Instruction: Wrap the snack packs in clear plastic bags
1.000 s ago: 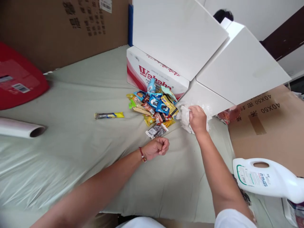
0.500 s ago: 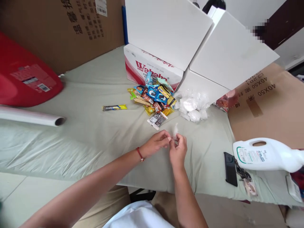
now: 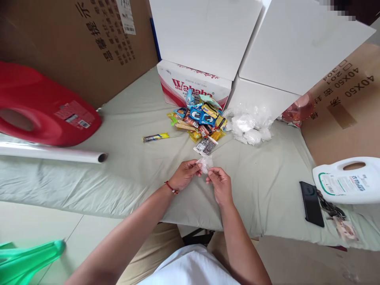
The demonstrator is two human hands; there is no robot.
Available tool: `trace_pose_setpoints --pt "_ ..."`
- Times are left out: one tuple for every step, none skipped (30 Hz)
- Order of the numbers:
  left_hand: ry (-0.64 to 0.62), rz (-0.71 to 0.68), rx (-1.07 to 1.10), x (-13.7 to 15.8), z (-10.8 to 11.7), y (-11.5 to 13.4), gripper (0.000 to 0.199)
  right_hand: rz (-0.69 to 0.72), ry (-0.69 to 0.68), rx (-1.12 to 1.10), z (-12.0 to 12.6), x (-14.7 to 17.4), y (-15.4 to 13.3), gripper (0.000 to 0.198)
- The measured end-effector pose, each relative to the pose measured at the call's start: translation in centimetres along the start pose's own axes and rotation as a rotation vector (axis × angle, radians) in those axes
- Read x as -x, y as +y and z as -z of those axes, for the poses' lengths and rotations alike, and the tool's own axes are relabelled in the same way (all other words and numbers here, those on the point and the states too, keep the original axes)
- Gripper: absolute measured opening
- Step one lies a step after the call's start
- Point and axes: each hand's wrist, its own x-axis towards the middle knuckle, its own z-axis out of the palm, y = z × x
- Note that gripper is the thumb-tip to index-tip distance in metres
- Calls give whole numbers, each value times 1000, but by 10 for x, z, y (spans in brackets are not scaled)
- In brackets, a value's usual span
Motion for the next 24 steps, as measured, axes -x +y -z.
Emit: trace_pose_setpoints --pt "11 9 46 -1 1 0 49 7 -9 0 3 -2 -1 29" --pt "20 14 84 -3 1 0 49 20 -17 26 5 -3 -1 31" --pt "27 15 112 -4 2 0 49 41 -25 74 8 -4 0 32" --pt "29 13 128 -4 3 0 49 72 -32 136 10 -5 1 31" --pt "23 8 135 -4 3 0 49 111 -40 203 11 -6 4 28" --pt "11 2 132 -5 3 0 48 152 -50 263 12 -6 6 25" --pt "-5 -7 123 -5 3 0 47 190 -58 311 12 -7 9 22" --pt "-24 -14 112 -4 4 0 46 221 -58 341 12 -6 11 21" --pt "-44 -16 100 -4 4 0 45 241 -48 356 12 -6 14 20" --pt "-61 -10 88 -4 4 0 46 249 -31 359 11 -5 15 21" --pt "-74 5 78 -5 5 -1 48 246 -13 349 11 -4 17 21" --pt "-82 26 70 -5 6 -1 50 229 1 325 10 -4 17 21" --pt "-87 49 59 -6 7 -2 50 203 17 283 9 -3 17 22" --pt "-91 68 45 -6 9 -3 48 170 35 225 9 -3 16 23" --pt "-93 76 30 -7 10 -4 46 135 57 150 9 -4 14 24" --pt "-96 74 15 -7 11 -5 44 100 82 62 9 -5 12 25" --pt "-98 63 7 -8 12 -5 43 67 108 -31 11 -6 8 27" --pt "-98 48 12 -8 13 -5 42 36 136 -121 13 -8 4 30" --pt "-95 32 39 -8 13 -4 42 4 158 -198 16 -9 -1 34" --pt "-88 22 88 -8 14 -3 43 -31 172 -258 20 -11 -5 37" --pt "-76 19 150 -8 14 -1 43 -64 182 -299 25 -12 -9 40" --pt "-61 24 215 -8 13 1 42 -93 185 -319 29 -12 -11 42" --pt "-46 34 271 -7 13 3 42 -117 181 -319 34 -12 -12 43" --pt "-33 47 309 -7 13 5 42 -135 171 -297 37 -12 -12 44"
